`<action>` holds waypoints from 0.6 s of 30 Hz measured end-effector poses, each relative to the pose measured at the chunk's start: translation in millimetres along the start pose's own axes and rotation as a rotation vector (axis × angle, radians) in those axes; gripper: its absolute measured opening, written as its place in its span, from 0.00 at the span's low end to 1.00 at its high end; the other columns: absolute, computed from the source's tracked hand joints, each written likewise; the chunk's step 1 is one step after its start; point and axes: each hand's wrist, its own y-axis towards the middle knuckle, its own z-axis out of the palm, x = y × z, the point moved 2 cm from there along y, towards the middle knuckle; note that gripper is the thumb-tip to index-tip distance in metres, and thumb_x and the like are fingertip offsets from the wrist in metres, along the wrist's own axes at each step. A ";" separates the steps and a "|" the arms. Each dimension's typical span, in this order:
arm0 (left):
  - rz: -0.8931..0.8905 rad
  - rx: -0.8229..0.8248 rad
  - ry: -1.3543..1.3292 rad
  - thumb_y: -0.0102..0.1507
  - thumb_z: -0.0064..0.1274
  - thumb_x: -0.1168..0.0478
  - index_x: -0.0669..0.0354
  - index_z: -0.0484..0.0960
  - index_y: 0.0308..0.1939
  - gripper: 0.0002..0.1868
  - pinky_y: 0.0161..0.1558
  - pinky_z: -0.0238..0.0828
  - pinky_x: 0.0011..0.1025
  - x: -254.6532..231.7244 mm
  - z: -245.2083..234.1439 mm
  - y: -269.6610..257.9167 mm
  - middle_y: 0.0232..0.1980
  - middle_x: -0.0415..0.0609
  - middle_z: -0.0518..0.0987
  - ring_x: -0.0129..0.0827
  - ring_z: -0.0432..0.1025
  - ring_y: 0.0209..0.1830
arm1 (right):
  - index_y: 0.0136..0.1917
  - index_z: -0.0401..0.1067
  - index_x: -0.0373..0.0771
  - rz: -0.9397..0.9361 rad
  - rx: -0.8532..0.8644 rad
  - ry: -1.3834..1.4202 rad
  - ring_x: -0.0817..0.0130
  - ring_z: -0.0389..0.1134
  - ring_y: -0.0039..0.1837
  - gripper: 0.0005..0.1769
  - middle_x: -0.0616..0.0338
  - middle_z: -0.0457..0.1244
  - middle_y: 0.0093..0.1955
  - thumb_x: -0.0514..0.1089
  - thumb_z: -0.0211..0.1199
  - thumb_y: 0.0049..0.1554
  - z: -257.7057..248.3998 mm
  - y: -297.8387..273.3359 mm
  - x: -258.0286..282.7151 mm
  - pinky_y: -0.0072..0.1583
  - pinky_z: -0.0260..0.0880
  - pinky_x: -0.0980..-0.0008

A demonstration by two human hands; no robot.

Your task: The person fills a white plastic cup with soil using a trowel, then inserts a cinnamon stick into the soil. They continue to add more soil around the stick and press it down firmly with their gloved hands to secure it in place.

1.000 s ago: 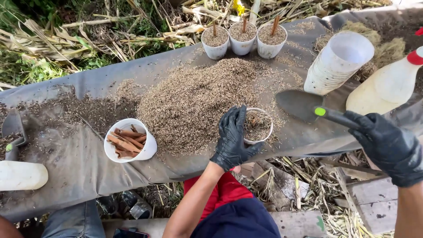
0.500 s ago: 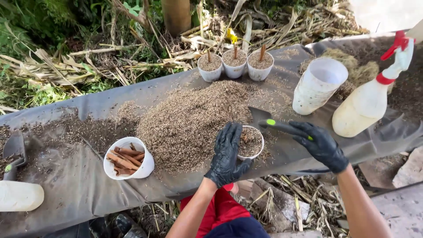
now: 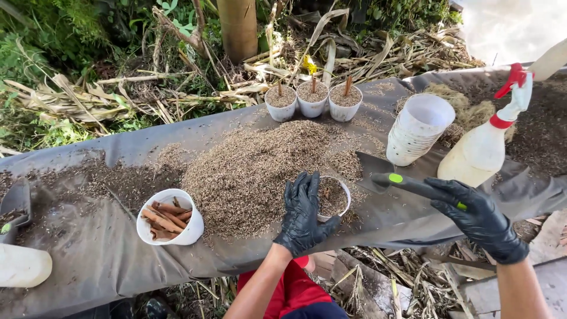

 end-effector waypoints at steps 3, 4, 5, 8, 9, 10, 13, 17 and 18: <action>0.028 -0.020 0.018 0.62 0.44 0.33 0.62 0.45 0.81 0.54 0.77 0.34 0.63 -0.2 3.2 1.2 0.82 0.67 0.50 0.63 0.45 0.83 | 0.68 0.72 0.39 -0.075 0.014 -0.035 0.67 0.76 0.56 0.29 0.56 0.69 0.67 0.40 0.67 0.53 -11.7 -0.4 7.0 0.60 0.79 0.66; 0.047 -0.086 0.024 0.59 0.52 0.33 0.60 0.44 0.81 0.58 0.76 0.39 0.60 2.2 6.6 0.6 0.77 0.64 0.57 0.59 0.52 0.77 | 0.68 0.71 0.37 -0.101 0.008 -0.020 0.66 0.76 0.57 0.30 0.54 0.69 0.66 0.38 0.69 0.52 -14.4 -0.7 6.1 0.61 0.79 0.67; 0.062 -0.146 0.031 0.56 0.60 0.33 0.57 0.44 0.80 0.61 0.75 0.43 0.57 4.5 10.1 -3.1 0.72 0.62 0.63 0.56 0.59 0.72 | 0.68 0.71 0.35 -0.122 0.004 -0.001 0.65 0.76 0.58 0.31 0.52 0.69 0.65 0.36 0.70 0.50 -15.4 -3.5 5.6 0.62 0.78 0.68; 0.051 -0.134 0.062 0.58 0.55 0.28 0.59 0.39 0.82 0.64 0.81 0.34 0.53 3.0 12.4 1.1 0.84 0.63 0.47 0.57 0.44 0.85 | 0.69 0.73 0.37 0.096 0.090 -0.097 0.64 0.72 0.59 0.31 0.54 0.70 0.64 0.36 0.69 0.52 -27.4 -1.2 24.1 0.60 0.71 0.64; 0.040 -0.119 0.060 0.58 0.55 0.28 0.59 0.39 0.82 0.64 0.81 0.34 0.53 3.1 7.8 -0.7 0.84 0.63 0.47 0.57 0.44 0.85 | 0.69 0.73 0.37 0.108 0.101 -0.089 0.64 0.72 0.59 0.31 0.54 0.70 0.64 0.36 0.69 0.52 -28.6 2.0 24.7 0.60 0.71 0.64; 0.032 -0.072 -0.018 0.62 0.46 0.30 0.61 0.41 0.82 0.58 0.81 0.31 0.57 2.7 3.6 -2.0 0.83 0.63 0.51 0.57 0.45 0.85 | 0.68 0.72 0.35 0.006 0.115 -0.118 0.62 0.72 0.58 0.30 0.52 0.70 0.62 0.36 0.69 0.52 -30.2 5.4 27.6 0.59 0.71 0.63; 0.013 -0.063 -0.040 0.64 0.44 0.34 0.64 0.43 0.81 0.53 0.78 0.38 0.58 -4.0 0.1 0.0 0.80 0.64 0.57 0.58 0.52 0.81 | 0.69 0.72 0.35 -0.110 0.113 -0.159 0.60 0.73 0.57 0.31 0.50 0.70 0.60 0.36 0.71 0.51 -32.2 6.7 22.4 0.60 0.73 0.64; 0.073 -0.165 -0.064 0.62 0.57 0.38 0.64 0.41 0.81 0.58 0.79 0.46 0.59 -1.5 5.9 -1.5 0.77 0.63 0.61 0.57 0.58 0.77 | 0.71 0.71 0.38 -0.101 0.170 -0.059 0.64 0.74 0.56 0.35 0.54 0.70 0.57 0.34 0.71 0.50 -34.5 19.3 44.1 0.61 0.73 0.69; 0.072 -0.163 -0.066 0.62 0.57 0.38 0.64 0.41 0.81 0.58 0.79 0.46 0.59 -1.0 6.0 -0.4 0.77 0.63 0.61 0.57 0.58 0.77 | 0.71 0.71 0.38 -0.098 0.171 -0.059 0.64 0.74 0.56 0.35 0.54 0.70 0.57 0.34 0.71 0.50 -35.3 18.2 43.7 0.61 0.73 0.69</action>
